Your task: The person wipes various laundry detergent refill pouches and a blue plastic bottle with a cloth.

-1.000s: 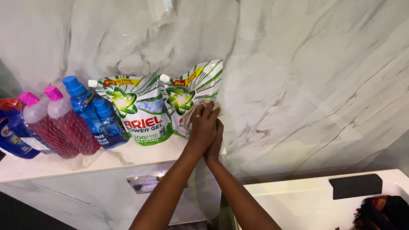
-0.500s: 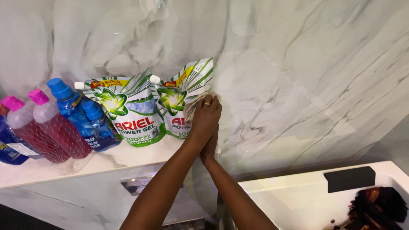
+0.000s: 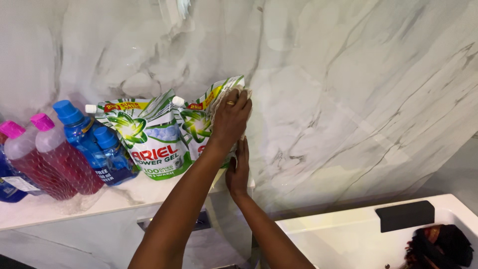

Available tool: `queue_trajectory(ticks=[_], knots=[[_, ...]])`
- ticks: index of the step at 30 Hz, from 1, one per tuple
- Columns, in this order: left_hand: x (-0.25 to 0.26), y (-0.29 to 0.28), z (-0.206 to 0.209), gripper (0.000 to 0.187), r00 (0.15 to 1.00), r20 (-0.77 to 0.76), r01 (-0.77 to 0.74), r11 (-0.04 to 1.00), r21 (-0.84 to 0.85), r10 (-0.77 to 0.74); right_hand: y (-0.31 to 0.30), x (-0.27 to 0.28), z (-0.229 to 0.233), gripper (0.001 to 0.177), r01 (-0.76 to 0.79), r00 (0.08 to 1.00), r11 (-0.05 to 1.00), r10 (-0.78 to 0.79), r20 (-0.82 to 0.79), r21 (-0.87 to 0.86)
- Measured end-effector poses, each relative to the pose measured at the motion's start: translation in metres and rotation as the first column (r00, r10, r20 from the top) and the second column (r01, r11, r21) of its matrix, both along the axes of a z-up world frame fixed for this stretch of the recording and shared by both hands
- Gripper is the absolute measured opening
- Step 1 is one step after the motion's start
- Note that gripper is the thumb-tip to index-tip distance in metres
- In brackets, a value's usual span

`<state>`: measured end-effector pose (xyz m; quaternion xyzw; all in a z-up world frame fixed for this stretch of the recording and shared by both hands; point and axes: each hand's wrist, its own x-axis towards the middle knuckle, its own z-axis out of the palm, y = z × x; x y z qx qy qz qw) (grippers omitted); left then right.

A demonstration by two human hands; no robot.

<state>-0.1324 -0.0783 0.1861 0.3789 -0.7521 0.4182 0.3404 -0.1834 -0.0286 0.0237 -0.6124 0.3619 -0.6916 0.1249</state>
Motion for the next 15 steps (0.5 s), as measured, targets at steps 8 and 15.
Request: queue_trajectory(ticks=[8, 15], knots=[[-0.001, 0.024, -0.017, 0.033, 0.994, -0.104, -0.011, 0.998, 0.060, 0.017, -0.001, 0.002, -0.003, 0.065, -0.013, 0.999, 0.999, 0.012, 0.036, 0.038], [0.012, 0.039, -0.035, 0.038, 0.980, -0.189, 0.094, 0.981, 0.168, -0.062, -0.011, 0.006, -0.018, 0.069, -0.074, 0.980, 0.993, 0.054, 0.192, 0.097]])
